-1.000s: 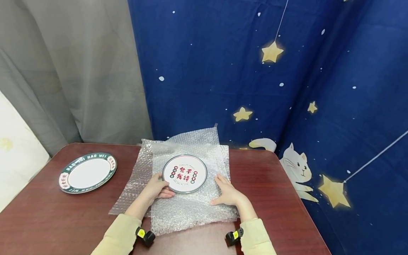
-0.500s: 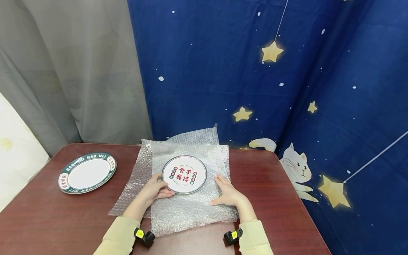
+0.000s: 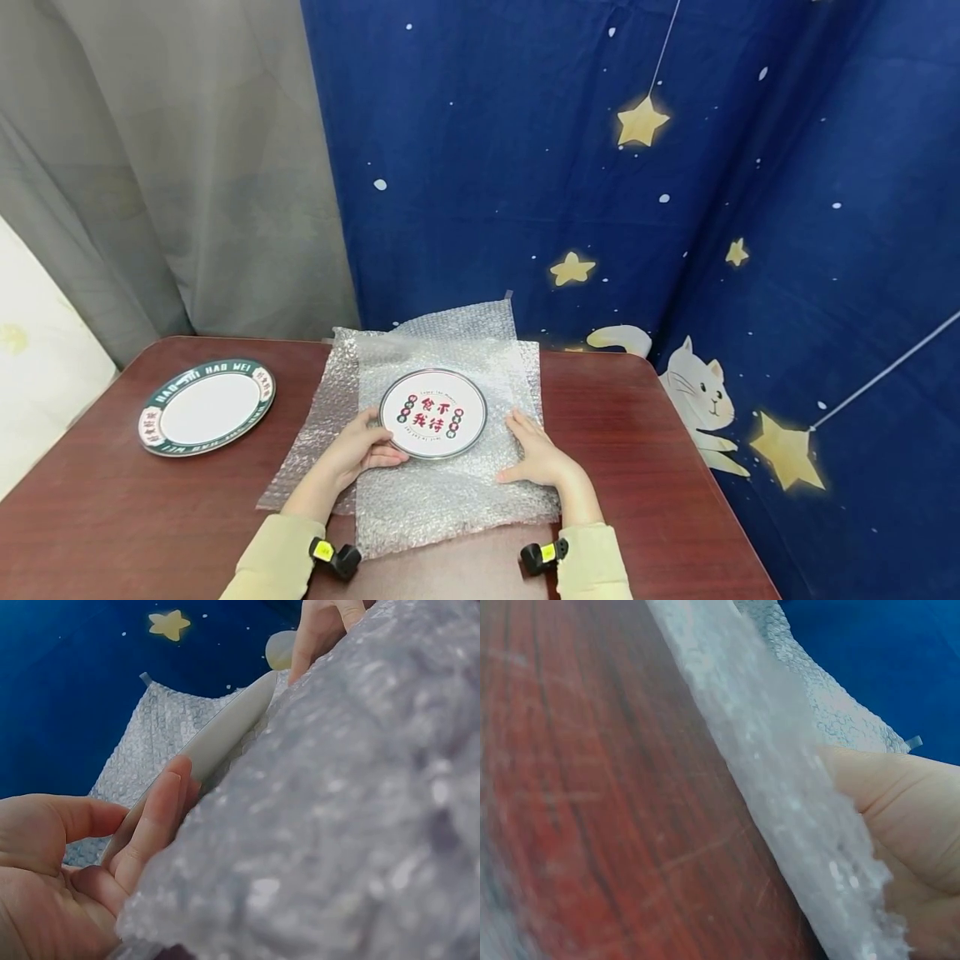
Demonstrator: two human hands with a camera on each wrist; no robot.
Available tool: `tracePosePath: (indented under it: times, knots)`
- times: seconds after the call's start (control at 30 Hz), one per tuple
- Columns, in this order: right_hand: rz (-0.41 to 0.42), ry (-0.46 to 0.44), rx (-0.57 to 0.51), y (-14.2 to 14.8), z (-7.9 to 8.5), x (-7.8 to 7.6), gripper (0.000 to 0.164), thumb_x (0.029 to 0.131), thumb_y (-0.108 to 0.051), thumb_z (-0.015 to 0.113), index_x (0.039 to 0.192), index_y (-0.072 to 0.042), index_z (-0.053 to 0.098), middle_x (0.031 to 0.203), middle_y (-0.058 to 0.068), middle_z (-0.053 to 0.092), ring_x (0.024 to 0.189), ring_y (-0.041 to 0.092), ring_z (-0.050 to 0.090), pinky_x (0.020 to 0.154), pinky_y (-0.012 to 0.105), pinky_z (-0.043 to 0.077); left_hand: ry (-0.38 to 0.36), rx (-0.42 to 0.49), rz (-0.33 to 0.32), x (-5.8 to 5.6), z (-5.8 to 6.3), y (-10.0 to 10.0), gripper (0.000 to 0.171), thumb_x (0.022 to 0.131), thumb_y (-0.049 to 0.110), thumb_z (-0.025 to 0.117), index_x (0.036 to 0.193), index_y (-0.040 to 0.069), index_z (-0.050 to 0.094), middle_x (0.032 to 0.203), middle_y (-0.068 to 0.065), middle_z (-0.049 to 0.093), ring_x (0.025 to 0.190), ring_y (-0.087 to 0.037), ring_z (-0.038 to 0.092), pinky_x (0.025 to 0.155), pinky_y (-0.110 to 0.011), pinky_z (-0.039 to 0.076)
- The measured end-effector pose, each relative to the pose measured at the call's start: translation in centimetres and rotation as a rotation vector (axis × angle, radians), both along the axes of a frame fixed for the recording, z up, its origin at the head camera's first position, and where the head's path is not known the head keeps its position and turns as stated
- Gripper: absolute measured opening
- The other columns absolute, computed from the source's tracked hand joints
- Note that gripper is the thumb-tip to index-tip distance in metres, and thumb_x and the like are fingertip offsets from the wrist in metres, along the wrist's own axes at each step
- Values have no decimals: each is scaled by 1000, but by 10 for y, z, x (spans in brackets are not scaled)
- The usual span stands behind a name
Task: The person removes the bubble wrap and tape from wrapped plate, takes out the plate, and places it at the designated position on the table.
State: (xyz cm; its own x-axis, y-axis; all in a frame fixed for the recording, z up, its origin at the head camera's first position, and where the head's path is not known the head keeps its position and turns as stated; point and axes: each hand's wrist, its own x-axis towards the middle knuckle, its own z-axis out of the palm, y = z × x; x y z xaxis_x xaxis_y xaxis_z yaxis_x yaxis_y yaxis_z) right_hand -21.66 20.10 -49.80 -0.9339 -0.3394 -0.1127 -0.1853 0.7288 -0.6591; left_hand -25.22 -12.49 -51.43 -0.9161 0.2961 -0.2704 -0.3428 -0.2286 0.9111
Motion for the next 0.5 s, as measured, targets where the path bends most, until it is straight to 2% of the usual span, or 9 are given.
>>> tracePosePath:
  times: [0.37,0.5]
  knots:
    - [-11,10,-5,0,-2,0,101,73,-37,82,149,0,28,156,18,16,143,37,8,111,59,13,20,24,-42,2,4,-4,69,93,-6,43,149,-2,2,77,-23,65,65,-30,69,67,-37,58]
    - [-15,12,-5,0,-2,1,101,72,-37,82,149,0,29,156,18,16,143,36,8,111,59,13,34,22,-35,3,7,-8,68,93,-6,42,148,-2,4,76,-23,66,65,-30,69,66,-37,58]
